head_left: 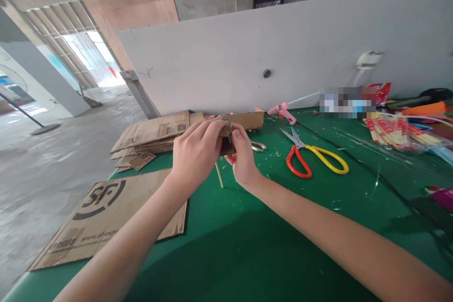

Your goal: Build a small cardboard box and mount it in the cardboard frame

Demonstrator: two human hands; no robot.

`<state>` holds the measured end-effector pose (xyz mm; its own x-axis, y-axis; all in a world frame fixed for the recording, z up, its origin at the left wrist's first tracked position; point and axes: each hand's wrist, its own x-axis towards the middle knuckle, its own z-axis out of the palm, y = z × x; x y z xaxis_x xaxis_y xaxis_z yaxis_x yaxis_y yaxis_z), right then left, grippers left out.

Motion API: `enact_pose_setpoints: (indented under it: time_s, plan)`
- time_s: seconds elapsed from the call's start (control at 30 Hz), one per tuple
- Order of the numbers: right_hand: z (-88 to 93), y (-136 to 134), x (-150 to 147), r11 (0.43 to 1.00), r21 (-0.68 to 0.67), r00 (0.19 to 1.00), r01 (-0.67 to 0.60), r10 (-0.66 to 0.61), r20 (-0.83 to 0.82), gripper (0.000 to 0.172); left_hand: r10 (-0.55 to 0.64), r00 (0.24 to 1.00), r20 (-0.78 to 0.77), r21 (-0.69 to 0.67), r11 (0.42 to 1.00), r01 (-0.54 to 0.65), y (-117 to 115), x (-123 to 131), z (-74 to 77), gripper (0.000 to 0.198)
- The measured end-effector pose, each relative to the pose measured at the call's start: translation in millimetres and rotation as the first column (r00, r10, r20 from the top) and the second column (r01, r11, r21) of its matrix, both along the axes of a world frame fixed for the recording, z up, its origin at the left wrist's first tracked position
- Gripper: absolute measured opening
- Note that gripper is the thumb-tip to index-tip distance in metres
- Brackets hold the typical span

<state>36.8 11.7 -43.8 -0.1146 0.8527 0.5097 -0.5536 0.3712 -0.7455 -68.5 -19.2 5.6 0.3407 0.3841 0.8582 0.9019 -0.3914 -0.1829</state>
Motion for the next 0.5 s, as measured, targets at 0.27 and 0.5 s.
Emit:
enact_pose_setpoints:
  time_s: [0.27, 0.5]
  plan:
    - [1.1, -0.8, 0.5, 1.0, 0.012, 0.999, 0.02, -0.02, 0.026, 0.036, 0.036, 0.994, -0.106, 0.037, 0.999, -0.032, -4.6, 3.4, 1.7, 0.026]
    - [0.7, 1.4, 6.8, 0.999, 0.034, 0.999, -0.031, 0.03, 0.023, 0.036, 0.038, 0.994, -0.104, -0.02, 0.999, -0.041, -7.7, 6.4, 3.4, 0.027]
